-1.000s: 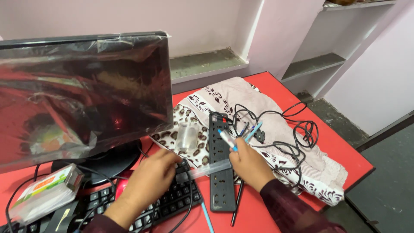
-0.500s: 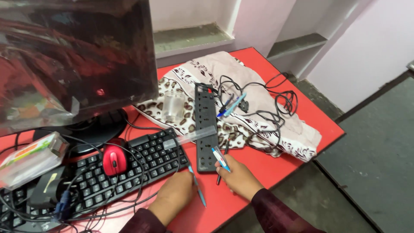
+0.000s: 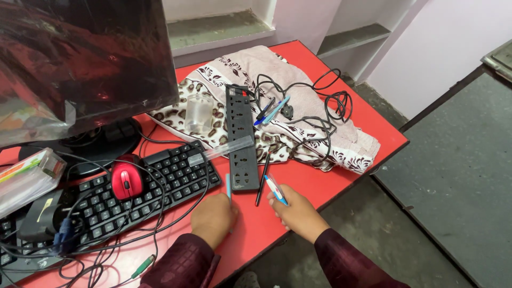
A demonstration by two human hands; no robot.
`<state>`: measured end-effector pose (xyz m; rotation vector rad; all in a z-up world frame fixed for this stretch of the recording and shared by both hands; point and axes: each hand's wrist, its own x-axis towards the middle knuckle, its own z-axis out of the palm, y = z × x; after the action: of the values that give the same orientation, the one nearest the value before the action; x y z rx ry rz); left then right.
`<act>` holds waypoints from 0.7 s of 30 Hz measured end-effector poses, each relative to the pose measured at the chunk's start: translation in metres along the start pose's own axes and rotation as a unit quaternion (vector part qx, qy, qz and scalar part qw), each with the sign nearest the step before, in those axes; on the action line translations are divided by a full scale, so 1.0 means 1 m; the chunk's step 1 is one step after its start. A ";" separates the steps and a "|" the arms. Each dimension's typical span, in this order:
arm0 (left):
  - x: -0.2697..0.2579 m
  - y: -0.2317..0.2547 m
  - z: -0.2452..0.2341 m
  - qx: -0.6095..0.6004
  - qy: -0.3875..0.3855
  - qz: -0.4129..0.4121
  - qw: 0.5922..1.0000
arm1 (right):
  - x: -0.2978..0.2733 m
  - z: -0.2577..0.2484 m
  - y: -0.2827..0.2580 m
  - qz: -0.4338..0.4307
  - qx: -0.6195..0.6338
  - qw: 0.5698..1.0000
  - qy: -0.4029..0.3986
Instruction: The person organizes a cluttered desk by placing pens into a clear plastic cup and moving the cup to a wall shelf. They then coil the power strip cable around the strip body and place the power strip on the desk.
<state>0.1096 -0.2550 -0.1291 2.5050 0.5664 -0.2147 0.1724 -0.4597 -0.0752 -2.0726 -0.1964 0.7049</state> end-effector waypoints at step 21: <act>-0.037 0.087 -0.093 -0.193 -0.060 0.167 0.965 | -0.008 -0.026 -0.048 -0.063 0.361 0.925 -0.100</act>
<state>0.1177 -0.2819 0.0007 2.1453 0.1137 -0.1133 0.1862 -0.4546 -0.0219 -1.2730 -0.1515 0.7661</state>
